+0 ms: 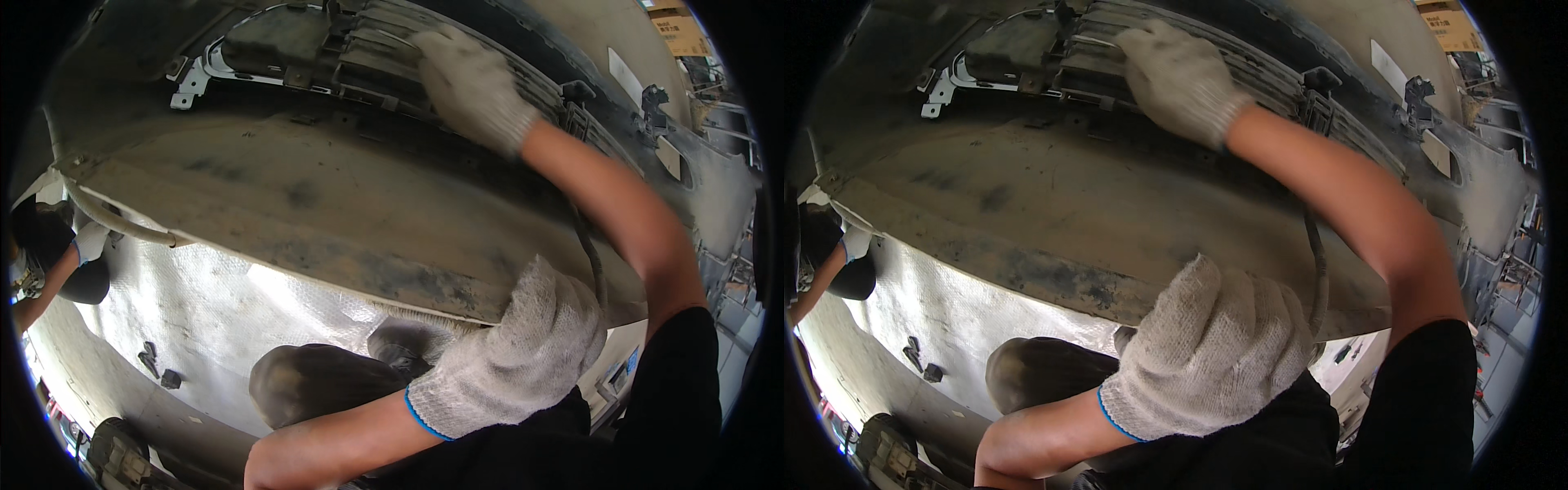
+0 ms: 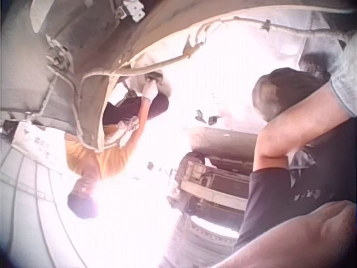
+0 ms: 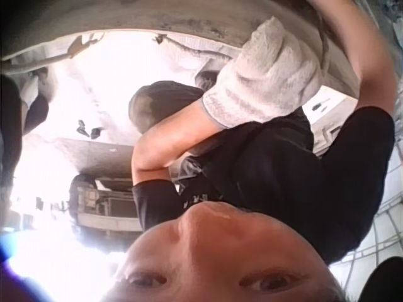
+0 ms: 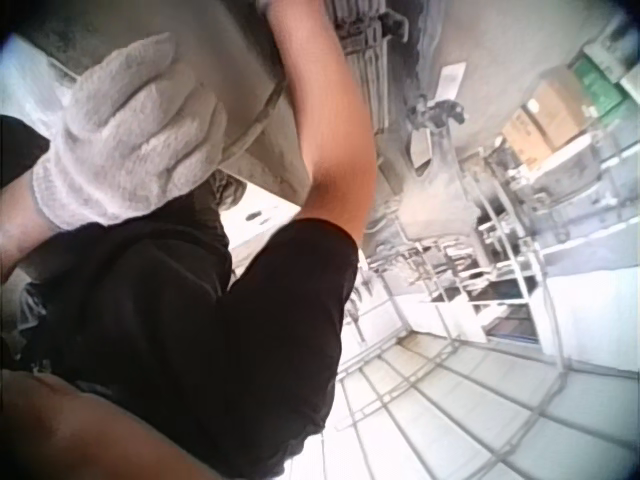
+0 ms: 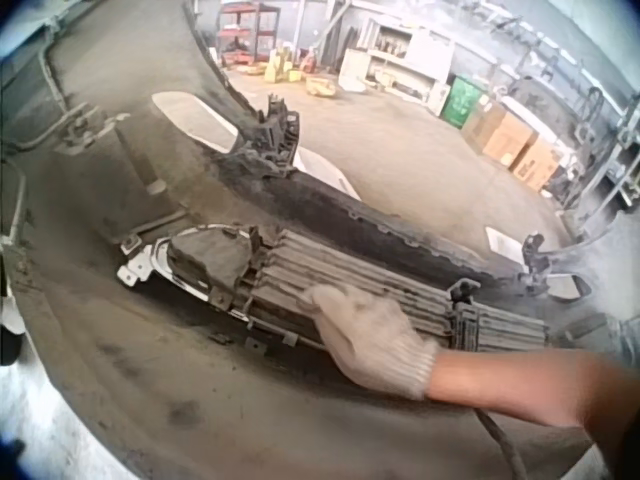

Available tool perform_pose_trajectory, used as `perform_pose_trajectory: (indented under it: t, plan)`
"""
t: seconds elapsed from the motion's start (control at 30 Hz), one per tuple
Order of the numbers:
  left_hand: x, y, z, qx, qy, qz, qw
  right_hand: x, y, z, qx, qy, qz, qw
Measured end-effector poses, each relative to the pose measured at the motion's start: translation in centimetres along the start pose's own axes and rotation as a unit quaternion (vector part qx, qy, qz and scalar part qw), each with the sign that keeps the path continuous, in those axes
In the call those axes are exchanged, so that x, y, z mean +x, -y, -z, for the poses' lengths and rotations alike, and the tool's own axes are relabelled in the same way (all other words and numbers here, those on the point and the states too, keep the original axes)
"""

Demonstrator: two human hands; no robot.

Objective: The person aligns and secures a metal bracket onto a large plastic car bumper using a screwdriver. They repeatedly reposition the bumper and insert screws to fasten the bracket in place.

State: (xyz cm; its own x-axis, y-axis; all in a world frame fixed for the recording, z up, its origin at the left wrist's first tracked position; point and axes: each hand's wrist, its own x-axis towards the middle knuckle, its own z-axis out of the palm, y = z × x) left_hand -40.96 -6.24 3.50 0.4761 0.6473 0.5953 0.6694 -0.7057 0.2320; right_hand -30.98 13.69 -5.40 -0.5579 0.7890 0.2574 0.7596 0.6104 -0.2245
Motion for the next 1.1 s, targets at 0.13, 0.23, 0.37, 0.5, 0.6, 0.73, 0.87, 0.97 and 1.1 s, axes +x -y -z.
perform_pose_trajectory:
  t: [0.13,0.23,0.37,0.5,0.6,0.73,0.87,0.97,1.1]
  plan:
    - [-0.1,-0.5,-0.1,-0.002,-0.001,0.01,1.0,-5.9,2.5,4.5,0.133,0.252,-0.129,0.95]
    - [-0.3,-0.9,-0.4,-0.004,-0.01,0.018,1.0,-7.9,2.5,4.0,0.137,0.366,-0.204,0.898]
    - [-0.5,-1.7,-0.3,-0.034,-0.001,0.063,0.997,-8.2,1.7,1.0,0.201,0.297,-0.195,0.913]
    - [-0.3,-2.1,-0.5,-0.027,-0.012,0.057,0.998,-7.5,0.9,-1.7,0.135,0.378,-0.245,0.883]
    - [-0.2,-2.2,-0.7,-0.033,-0.007,0.054,0.998,-6.8,0.4,-3.5,0.002,0.47,-0.121,0.874]
    - [0.0,-2.4,-0.8,-0.032,-0.026,0.067,0.997,-6.1,0.3,-5.1,-0.045,0.481,-0.057,0.874]
    - [0.0,-2.3,-0.8,-0.051,-0.025,0.062,0.996,-5.5,1.0,-4.4,-0.055,0.503,-0.049,0.861]
    - [0.0,-2.2,-0.8,-0.044,-0.024,0.057,0.997,-6.0,1.7,-2.0,0.089,0.436,-0.206,0.872]
    - [0.0,-2.5,-0.6,-0.045,-0.01,0.055,0.997,-8.5,1.3,1.2,0.223,0.367,-0.237,0.871]
